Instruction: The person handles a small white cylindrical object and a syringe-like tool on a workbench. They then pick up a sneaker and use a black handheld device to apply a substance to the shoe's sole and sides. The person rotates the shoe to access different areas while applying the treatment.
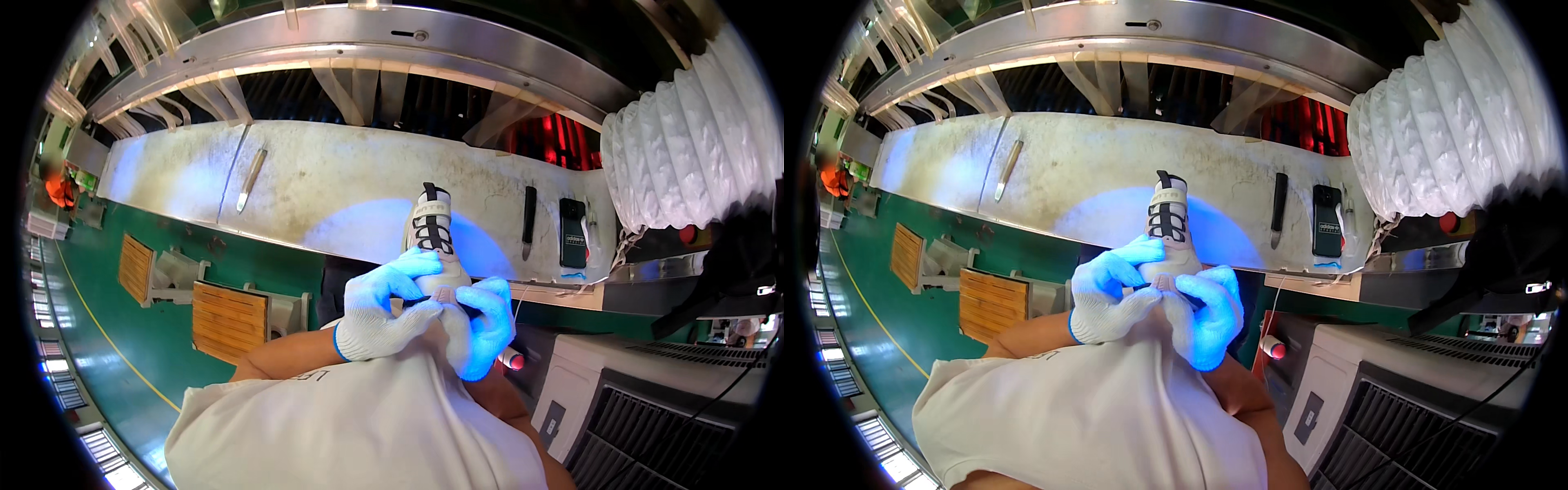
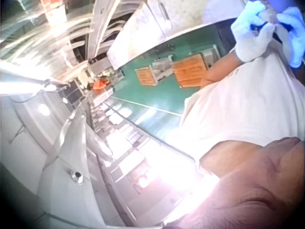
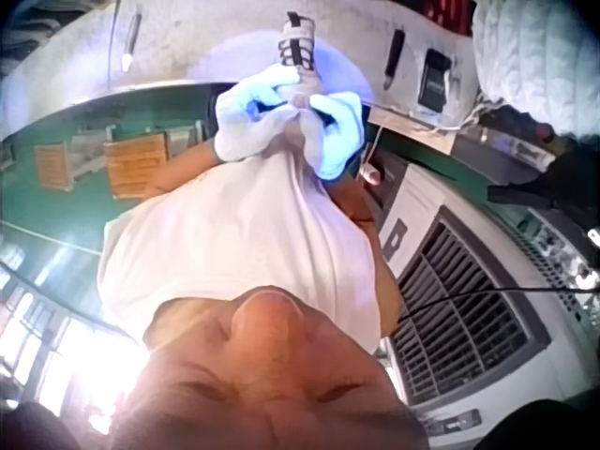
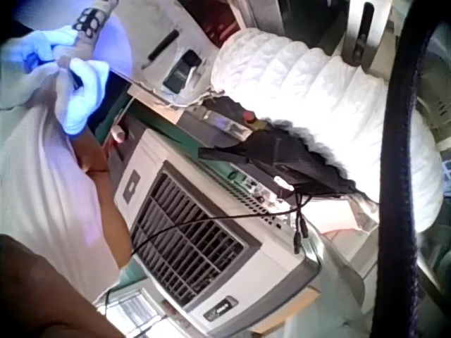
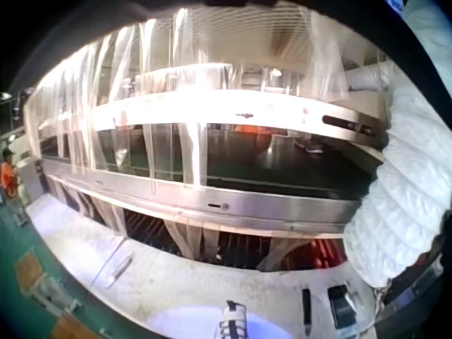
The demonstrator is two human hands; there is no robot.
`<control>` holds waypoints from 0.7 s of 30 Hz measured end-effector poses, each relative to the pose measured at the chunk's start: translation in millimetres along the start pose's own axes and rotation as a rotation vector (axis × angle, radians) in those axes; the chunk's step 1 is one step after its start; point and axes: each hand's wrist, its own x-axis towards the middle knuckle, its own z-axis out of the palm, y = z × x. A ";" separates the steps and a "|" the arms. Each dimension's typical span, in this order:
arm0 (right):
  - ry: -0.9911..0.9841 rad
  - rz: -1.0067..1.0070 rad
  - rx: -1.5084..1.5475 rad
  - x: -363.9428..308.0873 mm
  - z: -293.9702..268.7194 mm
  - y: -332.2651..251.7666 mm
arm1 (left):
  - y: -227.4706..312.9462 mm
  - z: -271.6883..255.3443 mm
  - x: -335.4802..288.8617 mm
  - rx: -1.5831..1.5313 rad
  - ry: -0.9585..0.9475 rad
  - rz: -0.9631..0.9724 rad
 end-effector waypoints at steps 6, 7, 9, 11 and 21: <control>0.088 0.274 0.118 -13.1 8.7 -0.9 | -4.1 -7.0 -11.7 -0.246 0.049 -0.156; 0.067 0.247 0.076 -11.8 10.3 -1.3 | -0.8 -9.9 -10.7 -0.244 0.028 -0.196; 0.051 0.255 0.051 -7.1 12.5 -9.5 | 7.4 -18.1 -6.6 -0.237 -0.008 -0.276; 0.020 0.238 0.014 0.1 12.8 -16.6 | 8.4 -28.9 0.2 -0.206 -0.157 -0.273; -0.098 0.252 -0.058 7.2 12.1 -30.2 | 3.9 -36.6 1.0 -0.303 -0.189 -0.510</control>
